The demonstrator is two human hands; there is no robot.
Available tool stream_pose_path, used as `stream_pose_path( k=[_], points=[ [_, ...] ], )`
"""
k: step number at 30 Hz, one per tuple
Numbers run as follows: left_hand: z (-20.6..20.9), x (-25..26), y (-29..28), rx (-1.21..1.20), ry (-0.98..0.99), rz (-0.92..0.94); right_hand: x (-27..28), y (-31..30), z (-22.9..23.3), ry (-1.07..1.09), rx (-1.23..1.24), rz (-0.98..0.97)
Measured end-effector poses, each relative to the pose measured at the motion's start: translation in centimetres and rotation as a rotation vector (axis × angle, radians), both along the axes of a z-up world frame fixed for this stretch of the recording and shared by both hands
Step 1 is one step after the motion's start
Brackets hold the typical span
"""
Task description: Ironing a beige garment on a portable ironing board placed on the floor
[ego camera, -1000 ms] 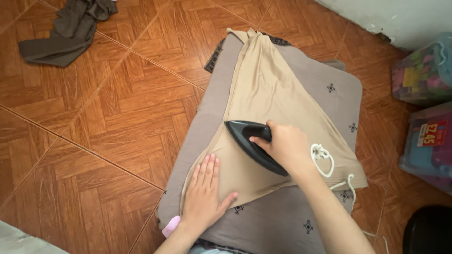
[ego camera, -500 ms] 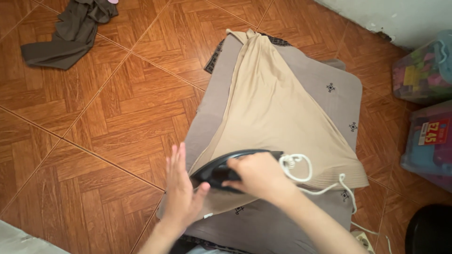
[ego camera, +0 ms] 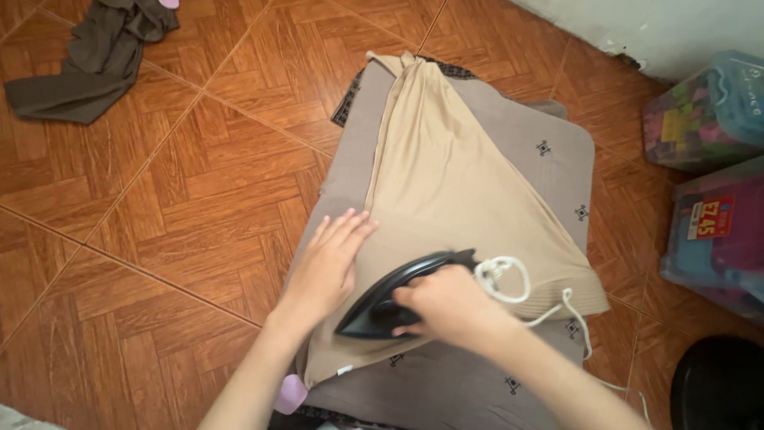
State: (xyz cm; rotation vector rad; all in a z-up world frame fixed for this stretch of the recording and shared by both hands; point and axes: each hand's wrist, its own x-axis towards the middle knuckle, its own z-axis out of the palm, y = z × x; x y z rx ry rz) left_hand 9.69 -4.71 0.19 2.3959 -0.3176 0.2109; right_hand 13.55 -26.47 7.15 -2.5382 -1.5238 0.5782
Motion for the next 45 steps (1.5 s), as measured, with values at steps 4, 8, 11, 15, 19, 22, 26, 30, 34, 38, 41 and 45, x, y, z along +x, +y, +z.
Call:
stream_pose_path(
  k=[4, 8, 11, 15, 19, 22, 26, 30, 34, 38, 41, 45],
  points=[
    [-1.2, -2.6, -0.5, 0.034, -0.029, 0.066, 1.7, -2.2, 0.9, -0.005, -0.042, -0.050],
    [-3.2, -5.7, -0.7, 0.149, 0.051, 0.017, 2.5, -3.5, 1.1, 0.016, -0.017, -0.034],
    [-4.0, -6.9, -0.3, 0.215, 0.075, -0.002, 2.7, -3.9, 1.2, 0.027, -0.065, -0.028],
    [-4.0, -7.5, 0.3, 0.299, 0.043, -0.033, 3.0, -4.7, 0.8, -0.005, -0.145, -0.106],
    [-2.8, -7.3, 0.2, 0.349, 0.237, -0.060, 3.6, -6.0, -0.3, -0.164, -0.104, -0.277],
    [-2.3, -7.1, 0.1, 0.367, 0.291, -0.059, 4.2, -5.8, -0.8, -0.245, 0.003, -0.446],
    [1.0, -6.4, -1.0, 0.447, 0.522, -0.062, 5.5, -4.2, -1.6, -0.299, -0.018, -0.570],
    [0.0, -5.8, -3.3, 0.433, 0.385, -0.048, 6.5, -3.0, -1.8, -0.323, 0.068, -0.584],
    [-4.0, -5.4, -7.0, 0.002, -0.096, 0.094, 6.4, -3.2, -0.7, -0.234, 0.073, -0.576],
    [-6.5, -5.2, -7.9, -0.010, -0.214, 0.048, 6.2, -5.7, 0.2, -0.152, 0.004, -0.571],
    [-7.1, -5.0, -7.6, 0.063, -0.154, -0.010, 6.5, -8.5, 0.6, -0.130, 0.008, -0.508],
    [-5.2, -4.4, -7.7, 0.215, -0.018, -0.005, 7.3, -11.6, 1.0, -0.124, -0.123, -0.394]
  ],
)
